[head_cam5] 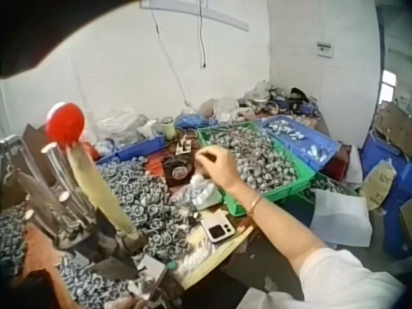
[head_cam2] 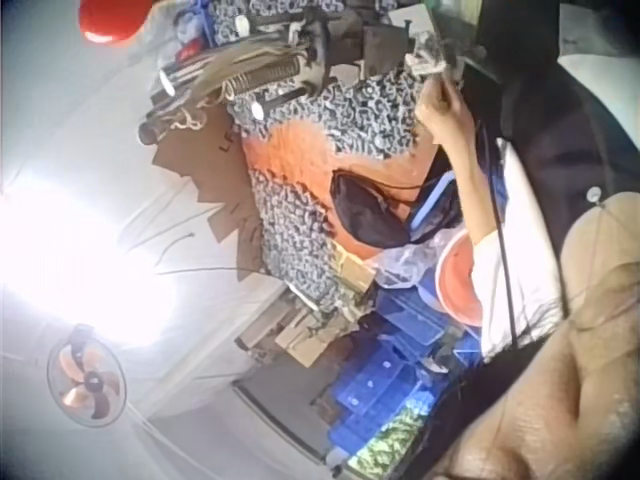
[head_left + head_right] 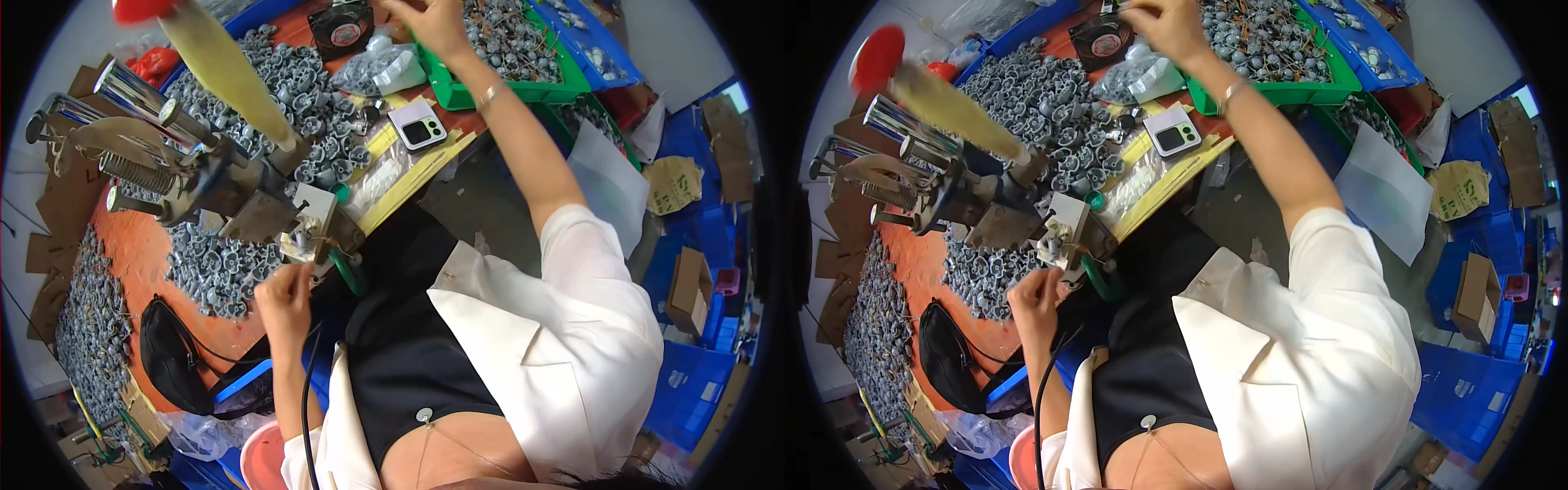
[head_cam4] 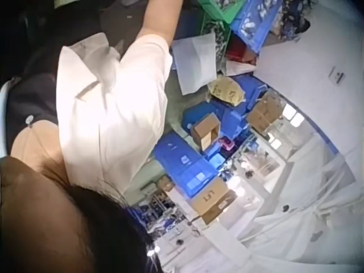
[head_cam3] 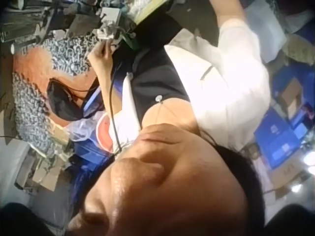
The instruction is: The recorder is manually assembling small components using a hand-operated lever press at an industrial workstation.
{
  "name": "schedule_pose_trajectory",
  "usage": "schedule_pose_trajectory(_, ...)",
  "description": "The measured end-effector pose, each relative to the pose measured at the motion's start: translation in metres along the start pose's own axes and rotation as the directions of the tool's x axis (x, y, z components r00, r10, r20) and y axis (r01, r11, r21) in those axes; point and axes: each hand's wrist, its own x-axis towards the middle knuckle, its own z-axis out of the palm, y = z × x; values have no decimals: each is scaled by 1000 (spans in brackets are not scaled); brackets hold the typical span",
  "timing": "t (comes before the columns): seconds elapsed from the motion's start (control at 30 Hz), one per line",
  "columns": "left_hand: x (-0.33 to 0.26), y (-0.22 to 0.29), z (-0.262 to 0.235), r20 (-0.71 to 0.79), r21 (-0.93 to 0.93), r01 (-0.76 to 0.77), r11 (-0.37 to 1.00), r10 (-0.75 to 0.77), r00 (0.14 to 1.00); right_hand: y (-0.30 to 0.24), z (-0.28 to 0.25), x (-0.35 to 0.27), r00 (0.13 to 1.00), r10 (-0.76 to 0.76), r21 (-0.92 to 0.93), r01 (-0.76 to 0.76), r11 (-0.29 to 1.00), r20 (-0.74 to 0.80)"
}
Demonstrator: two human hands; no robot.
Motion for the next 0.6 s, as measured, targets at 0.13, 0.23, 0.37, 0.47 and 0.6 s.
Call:
schedule_pose_trajectory(0.13, -33, 15, -4, 168, -729, 222, 647, -144, 975, 157, -3, -11, 953, 211, -704, 3, 710, 216)
schedule_pose_trajectory(0.23, -46, -13, -26, 54, -926, 141, 350, -247, 968, 146, 10, -18, 895, 260, -696, 74, 715, 363)
schedule_pose_trajectory(0.37, -19, -69, -129, -290, -949, -130, 287, -632, 719, 163, 7, -15, 915, 198, -759, 155, 632, 351)
schedule_pose_trajectory(0.47, -31, -176, -257, -880, -369, -177, 912, -282, 382, 103, -18, 38, 916, 367, -27, -376, 926, -162)
schedule_pose_trajectory(0.6, -57, -237, -270, -890, 142, 490, 860, -106, 444, 52, -61, 104, 939, -13, -59, -7, 998, -343)
